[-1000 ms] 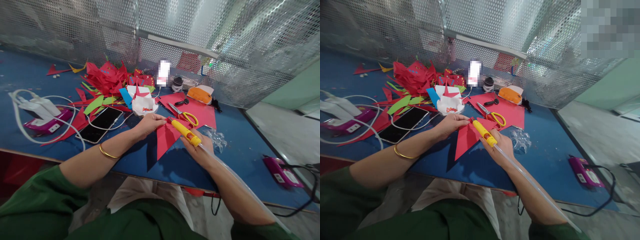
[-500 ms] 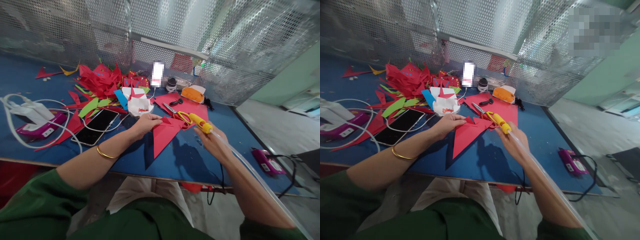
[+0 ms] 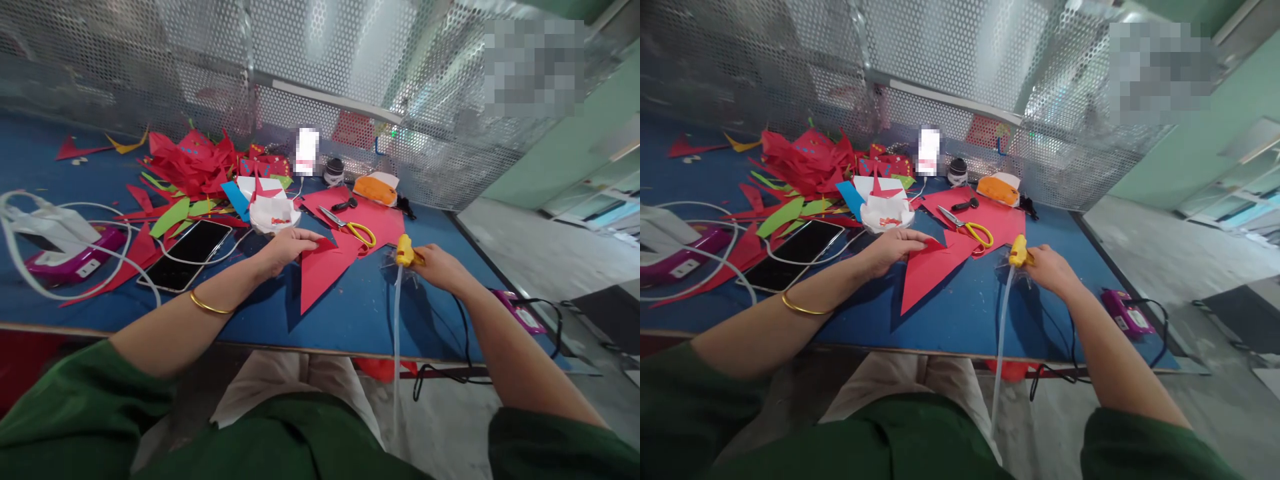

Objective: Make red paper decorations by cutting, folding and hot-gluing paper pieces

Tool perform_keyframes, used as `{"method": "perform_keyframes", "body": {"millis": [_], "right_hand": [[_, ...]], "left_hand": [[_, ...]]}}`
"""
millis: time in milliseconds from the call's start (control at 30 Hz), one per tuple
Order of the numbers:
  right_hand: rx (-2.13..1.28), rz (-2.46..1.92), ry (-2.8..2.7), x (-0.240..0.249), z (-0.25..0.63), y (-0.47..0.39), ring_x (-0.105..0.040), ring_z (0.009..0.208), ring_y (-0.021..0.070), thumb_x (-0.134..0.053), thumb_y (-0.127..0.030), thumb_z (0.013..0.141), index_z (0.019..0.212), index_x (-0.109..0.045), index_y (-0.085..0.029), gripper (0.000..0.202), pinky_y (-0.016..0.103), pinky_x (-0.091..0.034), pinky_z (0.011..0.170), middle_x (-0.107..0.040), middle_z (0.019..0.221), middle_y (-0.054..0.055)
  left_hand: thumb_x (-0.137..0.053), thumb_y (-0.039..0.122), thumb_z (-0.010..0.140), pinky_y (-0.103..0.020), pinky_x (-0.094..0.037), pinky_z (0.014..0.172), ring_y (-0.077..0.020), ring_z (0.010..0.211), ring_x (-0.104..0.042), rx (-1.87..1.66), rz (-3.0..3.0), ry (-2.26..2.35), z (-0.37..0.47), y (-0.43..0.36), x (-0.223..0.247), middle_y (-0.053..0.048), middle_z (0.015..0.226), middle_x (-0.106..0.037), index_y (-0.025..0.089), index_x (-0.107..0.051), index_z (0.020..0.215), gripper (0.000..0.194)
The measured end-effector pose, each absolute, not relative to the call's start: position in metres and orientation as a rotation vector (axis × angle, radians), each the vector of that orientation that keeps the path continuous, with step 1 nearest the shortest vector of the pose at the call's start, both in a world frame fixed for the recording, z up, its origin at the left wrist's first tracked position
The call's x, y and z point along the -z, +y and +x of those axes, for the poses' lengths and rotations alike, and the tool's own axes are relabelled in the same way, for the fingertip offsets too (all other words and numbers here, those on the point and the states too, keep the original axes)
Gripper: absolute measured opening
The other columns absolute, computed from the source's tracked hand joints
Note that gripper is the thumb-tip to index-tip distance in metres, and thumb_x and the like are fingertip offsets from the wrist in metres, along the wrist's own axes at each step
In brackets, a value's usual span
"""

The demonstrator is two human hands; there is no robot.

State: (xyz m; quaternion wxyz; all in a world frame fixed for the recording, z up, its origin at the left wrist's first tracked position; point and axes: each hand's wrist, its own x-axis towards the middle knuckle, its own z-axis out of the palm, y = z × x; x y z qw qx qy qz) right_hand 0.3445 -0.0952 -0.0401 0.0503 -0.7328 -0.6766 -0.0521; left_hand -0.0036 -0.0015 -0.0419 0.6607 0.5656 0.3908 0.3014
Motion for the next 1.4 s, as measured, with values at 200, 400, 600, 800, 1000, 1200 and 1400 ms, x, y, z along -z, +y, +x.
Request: {"method": "perform_keyframes", "body": {"millis": [200, 400, 600, 800, 1000, 1200, 1400], "right_hand": [[0.218, -2.033, -2.046, 0.013, 0.302, -0.101, -0.063, 0.104, 0.0293, -0.056, -0.027, 0.083, 0.11, -0.067, -0.018, 0.03, 0.042, -0.048, 0.086, -0.066, 0.117, 0.016], [-0.391, -1.73, -1.578, 0.006, 0.22, -0.084, -0.067, 0.074, 0.0191, -0.064, -0.039, 0.081, 0.093, -0.062, -0.02, 0.022, 0.034, -0.052, 0.069, -0.071, 0.083, 0.004], [-0.958, -1.556, -0.876, 0.015, 0.193, -0.07, -0.064, 0.06, 0.0157, -0.073, -0.052, 0.074, 0.085, -0.058, -0.022, 0.035, 0.026, -0.049, 0.05, -0.067, 0.072, 0.002], [-1.274, -1.357, -0.598, 0.021, 0.173, -0.065, -0.066, 0.062, 0.0169, -0.076, -0.038, 0.07, 0.078, -0.064, -0.024, 0.019, 0.031, -0.056, 0.058, -0.073, 0.074, 0.002], [-1.131, -1.331, -0.632, 0.029, 0.171, -0.059, -0.063, 0.06, 0.0174, -0.079, -0.025, 0.055, 0.073, -0.068, -0.021, 0.021, 0.027, -0.048, 0.048, -0.074, 0.074, 0.004], [-0.995, -1.29, -0.784, 0.03, 0.17, -0.064, -0.062, 0.06, 0.0159, -0.082, -0.027, 0.052, 0.075, -0.069, -0.019, 0.028, 0.027, -0.048, 0.053, -0.073, 0.073, 0.001], [-0.947, -1.263, -0.833, 0.034, 0.167, -0.063, -0.063, 0.064, 0.0166, -0.083, -0.027, 0.053, 0.077, -0.069, -0.019, 0.029, 0.029, -0.05, 0.058, -0.074, 0.076, 0.002]], "left_hand": [[-0.06, 0.013, 0.073, -0.023, -0.041, 0.05, -0.0114, 0.054, -0.057, -0.66, 1.382, 0.826, -0.003, -0.006, 0.038, -0.005, 0.069, -0.073, 0.019, -0.08, 0.089, 0.026], [-0.058, 0.014, 0.08, -0.025, -0.05, 0.068, -0.0141, 0.074, -0.066, -0.786, 1.408, 0.718, -0.002, -0.009, 0.036, -0.004, 0.078, -0.074, 0.016, -0.074, 0.106, 0.03], [-0.061, 0.016, 0.081, -0.027, -0.051, 0.072, -0.014, 0.074, -0.066, -1.067, 1.25, 0.688, -0.003, -0.007, 0.035, -0.002, 0.08, -0.072, 0.017, -0.064, 0.099, 0.018], [-0.059, 0.013, 0.076, -0.022, -0.041, 0.058, -0.0096, 0.056, -0.054, -0.968, 1.373, 0.701, -0.001, -0.01, 0.036, 0.002, 0.064, -0.062, 0.018, -0.059, 0.081, 0.007], [-0.052, 0.014, 0.073, -0.026, -0.042, 0.055, -0.012, 0.054, -0.054, -0.802, 1.251, 0.745, -0.001, -0.01, 0.034, 0.001, 0.062, -0.061, 0.019, -0.066, 0.087, 0.02], [-0.053, 0.053, 0.087, -0.029, -0.045, 0.055, -0.0158, 0.056, -0.06, -0.584, 1.159, 0.827, -0.004, -0.008, 0.035, -0.009, 0.067, -0.069, 0.015, -0.069, 0.076, 0.042], [-0.078, 0.034, 0.071, -0.026, -0.046, 0.055, -0.0138, 0.058, -0.06, -0.564, 1.226, 0.887, -0.003, -0.011, 0.038, -0.006, 0.068, -0.068, 0.014, -0.072, 0.071, 0.021]]}}
